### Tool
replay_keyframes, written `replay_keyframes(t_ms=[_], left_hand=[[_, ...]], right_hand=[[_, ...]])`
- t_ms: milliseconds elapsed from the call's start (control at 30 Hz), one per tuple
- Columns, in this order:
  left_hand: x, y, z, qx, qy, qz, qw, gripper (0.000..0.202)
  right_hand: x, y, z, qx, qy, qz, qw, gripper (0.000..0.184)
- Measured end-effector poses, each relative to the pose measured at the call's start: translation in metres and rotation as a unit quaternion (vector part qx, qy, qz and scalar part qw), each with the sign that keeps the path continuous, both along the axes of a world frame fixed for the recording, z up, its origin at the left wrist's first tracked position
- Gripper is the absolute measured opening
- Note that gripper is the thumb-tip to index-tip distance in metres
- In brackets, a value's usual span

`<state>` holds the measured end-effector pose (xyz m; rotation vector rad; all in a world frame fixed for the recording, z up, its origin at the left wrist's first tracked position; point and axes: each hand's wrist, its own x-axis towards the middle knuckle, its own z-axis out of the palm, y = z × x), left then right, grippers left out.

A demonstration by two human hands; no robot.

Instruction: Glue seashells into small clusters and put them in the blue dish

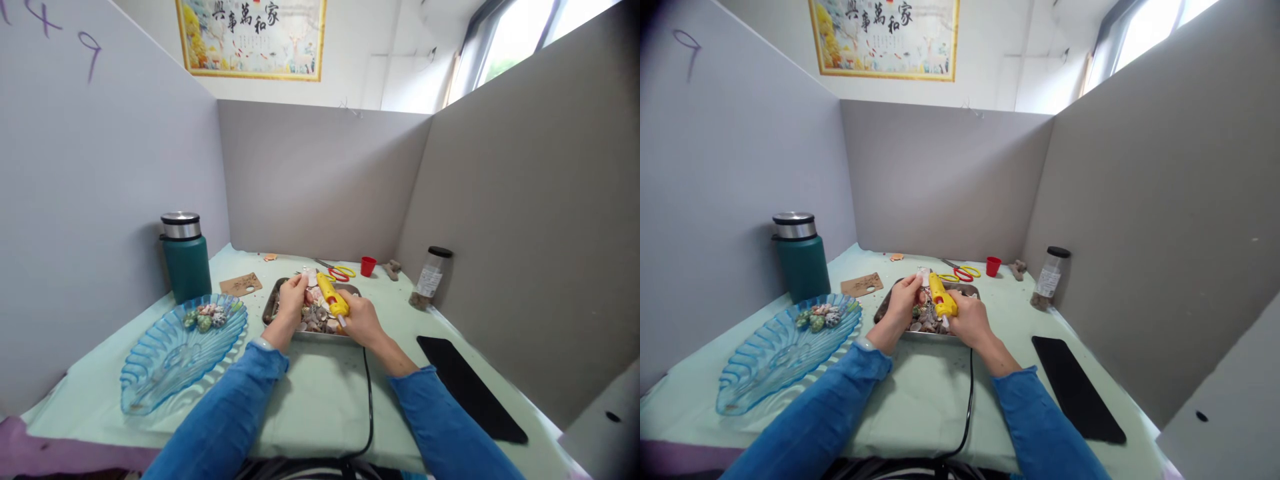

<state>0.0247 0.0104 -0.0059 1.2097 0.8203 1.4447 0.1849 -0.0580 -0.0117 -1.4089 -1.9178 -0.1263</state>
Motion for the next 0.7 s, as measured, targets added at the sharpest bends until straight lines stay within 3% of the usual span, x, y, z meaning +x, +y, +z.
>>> replay_keyframes(t_ms=[400, 700], left_hand=[[0.0021, -0.0022, 0.0016, 0.026, 0.013, -0.036, 0.999, 0.042], [0.0025, -0.0003, -0.001, 0.033, 0.025, -0.025, 0.999, 0.044]], right_hand=[[-0.0005, -0.001, 0.0014, 0.0, 0.004, 0.007, 1.0, 0.04], [-0.0002, -0.0011, 0.0011, 0.001, 0.004, 0.004, 1.0, 0.04]])
